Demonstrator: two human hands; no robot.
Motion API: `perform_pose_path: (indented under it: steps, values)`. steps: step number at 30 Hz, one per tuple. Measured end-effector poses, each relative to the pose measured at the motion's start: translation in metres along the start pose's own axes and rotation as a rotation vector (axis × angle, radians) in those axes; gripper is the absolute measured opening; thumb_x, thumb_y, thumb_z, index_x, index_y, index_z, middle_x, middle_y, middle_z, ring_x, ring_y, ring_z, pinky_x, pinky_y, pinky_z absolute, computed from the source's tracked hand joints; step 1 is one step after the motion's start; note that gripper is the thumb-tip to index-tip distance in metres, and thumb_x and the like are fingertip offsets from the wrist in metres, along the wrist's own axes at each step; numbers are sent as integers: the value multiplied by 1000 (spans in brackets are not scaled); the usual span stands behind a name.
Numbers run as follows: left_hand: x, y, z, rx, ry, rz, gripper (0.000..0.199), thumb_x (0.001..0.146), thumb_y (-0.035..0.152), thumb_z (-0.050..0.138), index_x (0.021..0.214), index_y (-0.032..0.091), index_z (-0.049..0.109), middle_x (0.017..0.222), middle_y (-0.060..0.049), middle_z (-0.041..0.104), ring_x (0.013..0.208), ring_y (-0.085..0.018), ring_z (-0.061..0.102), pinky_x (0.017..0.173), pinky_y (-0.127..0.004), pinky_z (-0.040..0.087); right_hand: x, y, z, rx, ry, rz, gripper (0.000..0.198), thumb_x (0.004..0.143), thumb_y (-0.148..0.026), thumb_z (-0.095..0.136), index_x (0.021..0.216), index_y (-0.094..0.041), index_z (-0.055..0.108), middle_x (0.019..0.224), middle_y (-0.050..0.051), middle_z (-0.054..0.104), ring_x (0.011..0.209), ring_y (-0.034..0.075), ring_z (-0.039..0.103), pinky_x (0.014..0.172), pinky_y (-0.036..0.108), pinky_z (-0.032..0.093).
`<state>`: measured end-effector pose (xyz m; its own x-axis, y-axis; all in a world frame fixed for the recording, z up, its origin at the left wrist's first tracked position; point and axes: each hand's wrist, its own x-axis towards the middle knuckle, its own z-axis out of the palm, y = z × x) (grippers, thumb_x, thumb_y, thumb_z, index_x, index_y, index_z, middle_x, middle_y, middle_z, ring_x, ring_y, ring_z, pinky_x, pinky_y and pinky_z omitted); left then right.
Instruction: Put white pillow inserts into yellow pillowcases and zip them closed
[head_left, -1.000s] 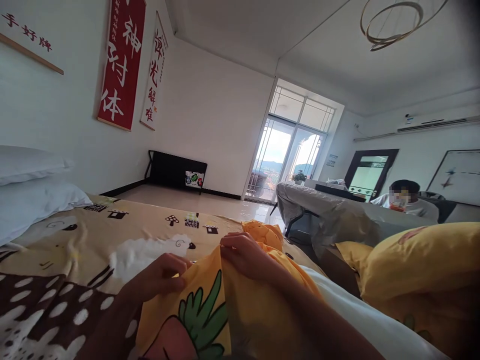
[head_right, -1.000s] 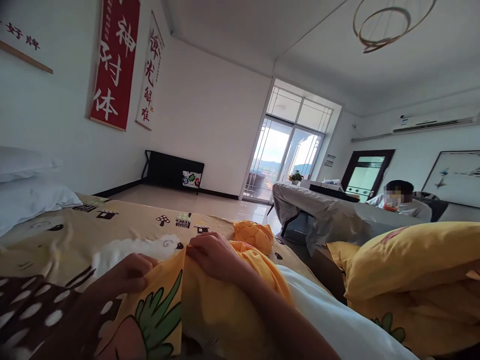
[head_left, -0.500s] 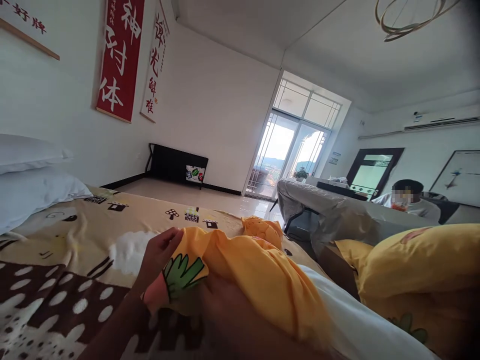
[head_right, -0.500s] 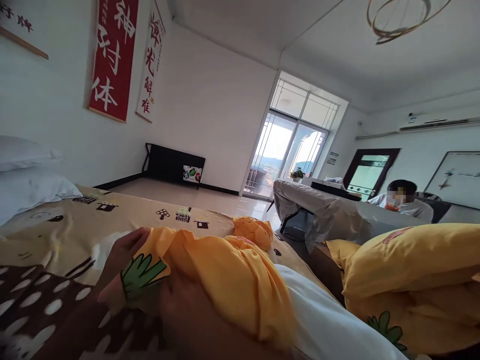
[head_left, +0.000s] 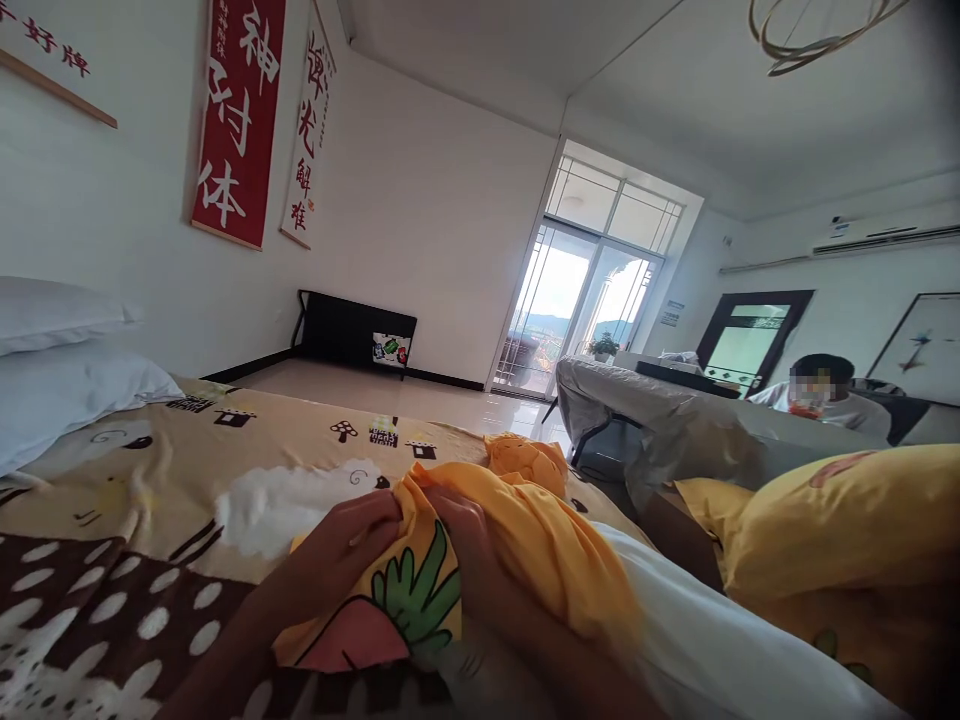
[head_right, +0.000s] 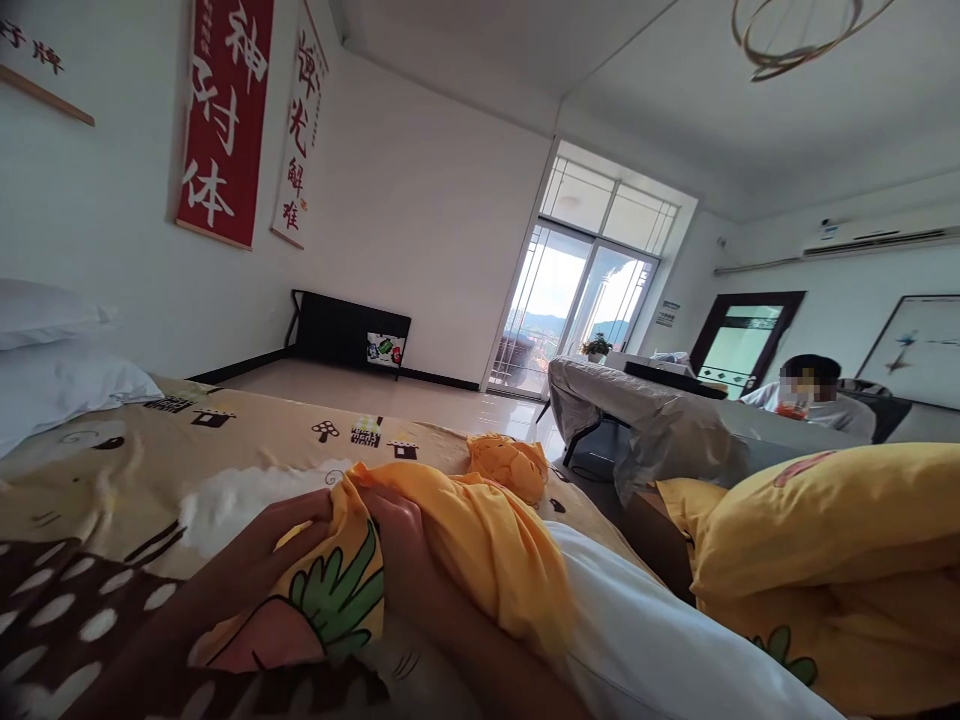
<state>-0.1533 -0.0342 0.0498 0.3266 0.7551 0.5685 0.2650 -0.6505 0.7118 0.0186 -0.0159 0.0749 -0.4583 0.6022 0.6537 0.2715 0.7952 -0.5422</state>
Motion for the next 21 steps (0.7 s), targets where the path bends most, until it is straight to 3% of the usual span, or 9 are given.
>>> perform_pose_path:
  steps: [3, 9, 15, 21]
  values:
    - [2, 2, -8, -6, -100, -6, 24, 89, 34, 47, 72, 19, 49, 74, 0, 49, 72, -12, 45, 68, -23, 39, -1, 2, -2, -75, -37, -46, 26, 88, -32, 52, 66, -18, 54, 73, 1, 59, 67, 13, 50, 61, 27, 45]
    - [-4, 7, -28, -136, -109, -27, 27, 88, 38, 50, 69, 18, 46, 74, 0, 45, 71, -13, 41, 66, -24, 36, -7, 1, -7, -185, -74, -111, 10, 88, -27, 52, 85, -20, 58, 88, 2, 62, 79, 15, 56, 72, 27, 46]
    - [-4, -7, -28, -264, 125, 70, 31, 88, 47, 49, 75, 19, 48, 73, -1, 39, 72, -15, 40, 67, -27, 36, -10, 2, -7, -270, -219, -240, 11, 91, -25, 47, 89, -20, 57, 86, 4, 61, 80, 15, 57, 72, 27, 48]
    - [5, -21, -24, -218, 303, 190, 21, 91, 38, 48, 80, 19, 49, 79, -1, 44, 77, -13, 44, 68, -25, 38, -13, -2, -3, -207, -347, -245, 13, 89, -18, 47, 81, -21, 56, 83, 2, 60, 76, 13, 55, 71, 25, 48]
